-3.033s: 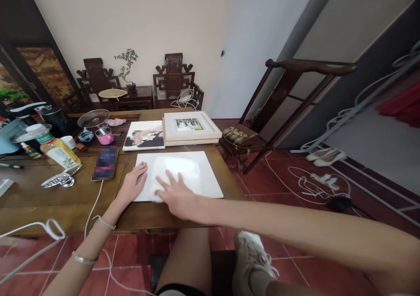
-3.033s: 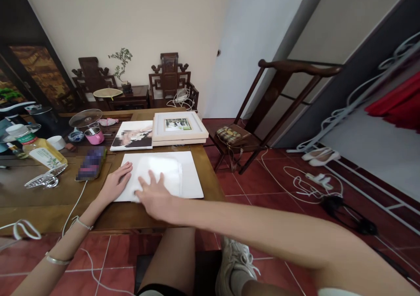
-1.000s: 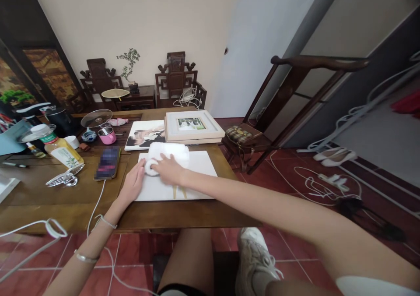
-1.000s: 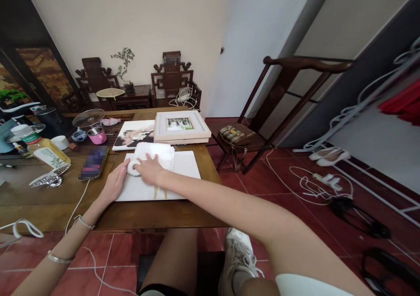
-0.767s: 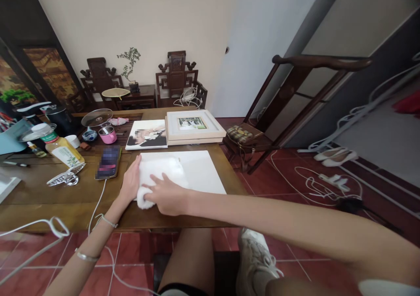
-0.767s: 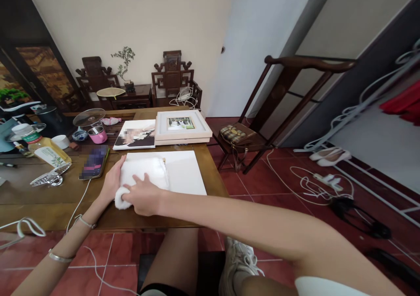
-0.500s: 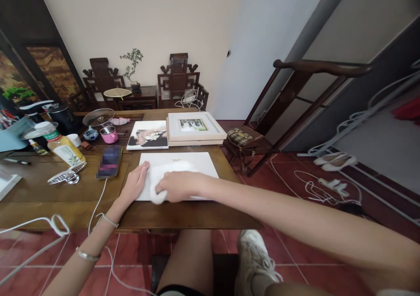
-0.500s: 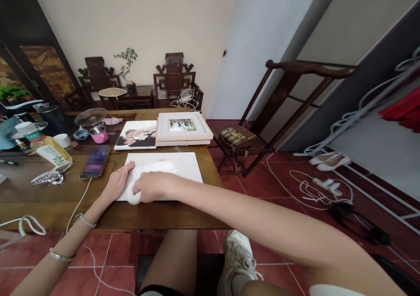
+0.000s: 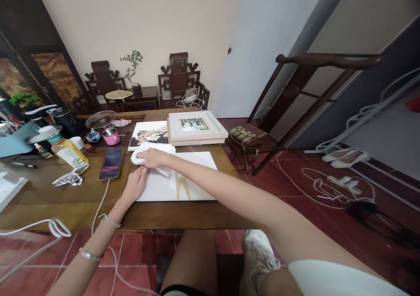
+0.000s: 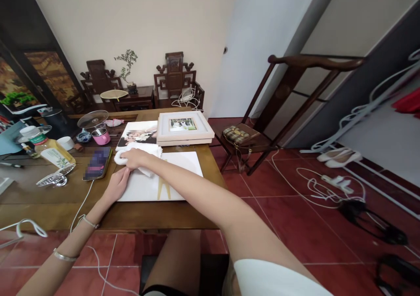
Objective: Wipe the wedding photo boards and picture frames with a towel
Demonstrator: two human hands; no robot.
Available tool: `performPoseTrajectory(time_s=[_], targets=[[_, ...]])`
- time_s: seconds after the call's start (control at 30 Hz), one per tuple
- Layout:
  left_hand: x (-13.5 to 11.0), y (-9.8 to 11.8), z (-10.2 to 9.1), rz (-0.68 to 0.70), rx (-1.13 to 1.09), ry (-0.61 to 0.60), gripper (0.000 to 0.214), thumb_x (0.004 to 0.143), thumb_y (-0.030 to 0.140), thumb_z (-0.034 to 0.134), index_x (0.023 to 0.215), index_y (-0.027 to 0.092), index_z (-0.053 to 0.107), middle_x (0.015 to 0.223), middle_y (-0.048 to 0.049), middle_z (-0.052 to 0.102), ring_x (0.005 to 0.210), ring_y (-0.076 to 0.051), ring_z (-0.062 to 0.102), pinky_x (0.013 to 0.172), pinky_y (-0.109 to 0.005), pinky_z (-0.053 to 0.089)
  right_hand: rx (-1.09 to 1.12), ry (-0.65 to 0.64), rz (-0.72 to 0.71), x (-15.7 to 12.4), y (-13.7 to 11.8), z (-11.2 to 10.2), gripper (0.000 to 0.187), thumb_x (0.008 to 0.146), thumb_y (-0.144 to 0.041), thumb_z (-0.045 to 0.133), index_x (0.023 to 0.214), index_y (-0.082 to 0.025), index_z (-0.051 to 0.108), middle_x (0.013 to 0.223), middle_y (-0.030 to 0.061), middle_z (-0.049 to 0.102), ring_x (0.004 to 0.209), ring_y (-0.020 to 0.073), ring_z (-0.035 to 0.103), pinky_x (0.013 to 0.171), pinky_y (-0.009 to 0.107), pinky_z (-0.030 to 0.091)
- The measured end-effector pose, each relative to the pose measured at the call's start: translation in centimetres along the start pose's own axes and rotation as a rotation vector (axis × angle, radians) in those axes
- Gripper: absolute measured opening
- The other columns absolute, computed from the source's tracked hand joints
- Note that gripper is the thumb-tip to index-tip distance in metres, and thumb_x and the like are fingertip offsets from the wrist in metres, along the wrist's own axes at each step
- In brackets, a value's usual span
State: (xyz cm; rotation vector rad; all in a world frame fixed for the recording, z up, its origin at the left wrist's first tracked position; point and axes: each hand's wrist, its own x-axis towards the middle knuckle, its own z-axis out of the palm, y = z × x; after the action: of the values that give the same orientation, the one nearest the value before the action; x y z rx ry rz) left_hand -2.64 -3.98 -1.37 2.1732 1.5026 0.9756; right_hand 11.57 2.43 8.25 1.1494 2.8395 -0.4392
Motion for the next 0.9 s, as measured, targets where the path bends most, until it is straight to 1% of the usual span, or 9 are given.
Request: performPoseTrajectory(time_s=[0.1,0.2,0.33,0.43,0.53,0.6,0.67,0.73,0.9], targets=[[0.0,-0.1,0.0,0.004,0.005,0.002,0.053,0.098,0.046,0.027,0.109,0.016,0.07,0.122,-0.0104,0.068,0.113,-0.026,0.063,0.101,-0.037,0.045,0.0,-0.011,-0.01,-0.6,0.7,-0.2,0.037,0.092,-0.035,0.059,0.123,-0.017,0.055,0.123,0.0096,0.057,0.102,0.0226,0.06,0.084,0.044,0.053],[0.1,-0.5,0.3,-0.002,-0.004,0.011,0.055,0.098,0.048,0.028,0.112,0.015,0.069,0.129,-0.0103,0.064,0.123,-0.025,0.057,0.109,-0.039,0.039,-0.015,-0.033,0.018,-2.6,2.4,-0.7,0.037,0.092,-0.036,0.059,0.123,-0.017,0.056,0.123,0.0092,0.057,0.102,0.0227,0.06,0.085,0.044,0.053],[0.0,-0.9,0.6,0.003,-0.03,0.014,0.056,0.098,0.048,0.028,0.114,0.013,0.068,0.13,-0.0118,0.063,0.126,-0.023,0.054,0.112,-0.041,0.036,-0.037,-0.057,0.094,-6.5,5.5,-1.1,0.031,0.093,-0.018,0.05,0.122,-0.015,0.057,0.117,0.0096,0.063,0.105,0.0247,0.06,0.089,0.037,0.048],[0.0,-0.9,0.7,0.006,-0.031,0.02,0.055,0.097,0.048,0.028,0.114,0.014,0.068,0.13,-0.0108,0.063,0.127,-0.023,0.054,0.113,-0.042,0.036,-0.051,-0.058,0.153,-9.3,8.0,-0.9,0.043,0.085,-0.005,0.043,0.125,-0.015,0.056,0.118,0.0106,0.065,0.106,0.024,0.06,0.087,0.03,0.045],[-0.1,-0.9,0.7,0.006,-0.029,0.02,0.055,0.098,0.048,0.028,0.114,0.014,0.068,0.13,-0.0105,0.062,0.127,-0.022,0.053,0.113,-0.041,0.035,-0.075,-0.038,0.212,-11.9,10.0,-0.3,0.05,0.08,-0.003,0.042,0.127,-0.016,0.055,0.117,0.0108,0.066,0.105,0.0244,0.06,0.085,0.029,0.043],[-0.1,-0.8,0.7,0.008,-0.03,0.016,0.055,0.098,0.048,0.028,0.114,0.013,0.068,0.13,-0.0115,0.062,0.128,-0.022,0.053,0.113,-0.041,0.035,-0.097,-0.03,0.24,-13.4,10.4,0.5,0.051,0.078,-0.002,0.041,0.126,-0.014,0.055,0.11,0.0124,0.067,0.102,0.0255,0.061,0.082,0.03,0.043],[-0.1,-0.8,0.7,0.011,-0.032,0.012,0.056,0.098,0.047,0.028,0.114,0.012,0.068,0.13,-0.0128,0.062,0.128,-0.022,0.053,0.114,-0.041,0.035,-0.119,-0.032,0.248,-14.8,9.7,1.3,0.051,0.075,0.001,0.04,0.121,-0.013,0.058,0.103,0.0143,0.067,0.098,0.0265,0.062,0.079,0.03,0.042],[-0.1,-0.8,0.7,0.011,-0.031,0.01,0.056,0.098,0.047,0.028,0.114,0.01,0.068,0.13,-0.014,0.062,0.128,-0.022,0.053,0.113,-0.04,0.035,-0.132,-0.066,0.234,-16.2,7.9,2.1,0.049,0.072,0.004,0.04,0.112,-0.012,0.063,0.1,0.0161,0.067,0.094,0.027,0.063,0.076,0.03,0.041],[-0.1,-0.9,0.7,0.014,-0.024,0.008,0.057,0.098,0.047,0.029,0.116,0.009,0.066,0.13,-0.0152,0.062,0.128,-0.023,0.052,0.113,-0.041,0.035,-0.1,-0.281,0.127,-19.7,2.1,2.4,0.044,0.07,0.004,0.042,0.099,-0.015,0.068,0.099,0.0166,0.066,0.084,0.0262,0.066,0.066,0.029,0.041]])
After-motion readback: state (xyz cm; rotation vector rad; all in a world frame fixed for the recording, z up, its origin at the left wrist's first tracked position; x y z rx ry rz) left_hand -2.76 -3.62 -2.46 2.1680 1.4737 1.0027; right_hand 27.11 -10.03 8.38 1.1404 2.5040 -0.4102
